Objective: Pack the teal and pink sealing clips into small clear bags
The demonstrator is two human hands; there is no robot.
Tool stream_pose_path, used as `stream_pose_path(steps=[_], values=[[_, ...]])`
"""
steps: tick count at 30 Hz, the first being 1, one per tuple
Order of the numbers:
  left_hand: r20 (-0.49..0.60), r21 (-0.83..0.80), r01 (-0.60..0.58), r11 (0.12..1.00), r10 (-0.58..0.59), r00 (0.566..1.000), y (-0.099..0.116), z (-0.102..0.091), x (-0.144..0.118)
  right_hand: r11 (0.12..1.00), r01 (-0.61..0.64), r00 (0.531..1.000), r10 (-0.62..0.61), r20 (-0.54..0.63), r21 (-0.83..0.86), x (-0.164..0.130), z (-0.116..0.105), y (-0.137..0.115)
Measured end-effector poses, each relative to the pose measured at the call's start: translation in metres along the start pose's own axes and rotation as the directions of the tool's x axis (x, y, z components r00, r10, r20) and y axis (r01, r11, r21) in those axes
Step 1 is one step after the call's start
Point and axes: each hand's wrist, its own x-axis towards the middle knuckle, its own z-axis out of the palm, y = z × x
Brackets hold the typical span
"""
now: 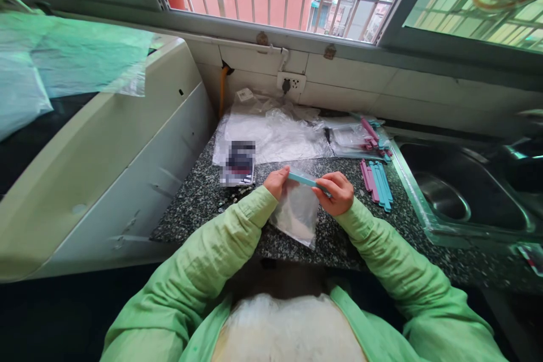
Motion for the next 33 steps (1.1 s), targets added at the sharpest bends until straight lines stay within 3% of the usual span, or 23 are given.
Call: stream_pose_path(steps=[26, 33], values=[[0.022, -0.137, 0.069, 0.988, -0.067, 0.998, -0.013, -0.003, 0.009, 1.0, -0.022, 1.0, 0.022, 0.003, 0.006, -0.003, 0.0, -0.001], [0.011, -0.258, 0.126, 0.958, -0.127, 0.992, -0.012, 0.0, 0.009, 0.999, 0.016, 1.0, -0.015, -0.028, 0.029, -0.003, 0.0, -0.001]])
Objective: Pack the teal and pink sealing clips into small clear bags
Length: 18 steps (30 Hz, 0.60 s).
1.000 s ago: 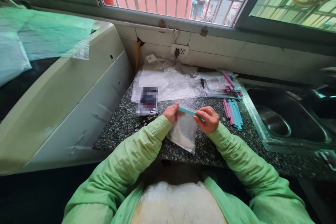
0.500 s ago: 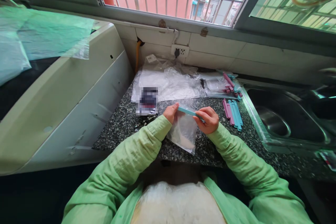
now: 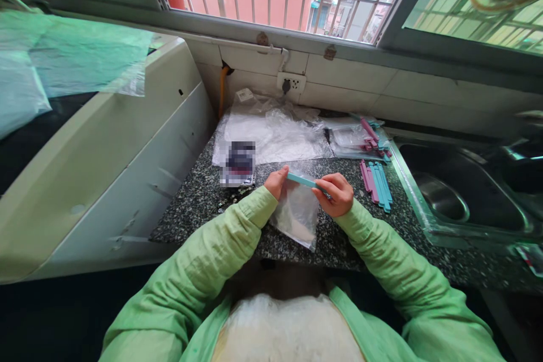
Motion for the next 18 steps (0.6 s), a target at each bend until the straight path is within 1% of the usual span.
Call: stream_pose_path(steps=[9, 14, 18], values=[[-0.004, -0.069, 0.046, 0.997, -0.047, 0.999, 0.003, 0.005, -0.004, 0.999, 0.037, 0.999, -0.037, -0.021, 0.007, 0.0, 0.0, 0.001], [-0.04, -0.143, 0.065, 0.988, -0.071, 0.997, 0.006, 0.009, -0.007, 1.0, 0.024, 1.0, -0.024, -0.012, -0.009, 0.0, -0.001, 0.001], [-0.037, -0.16, 0.074, 0.984, -0.081, 0.996, 0.007, 0.01, -0.008, 1.0, 0.017, 1.0, -0.017, -0.013, -0.013, 0.0, -0.001, 0.001]])
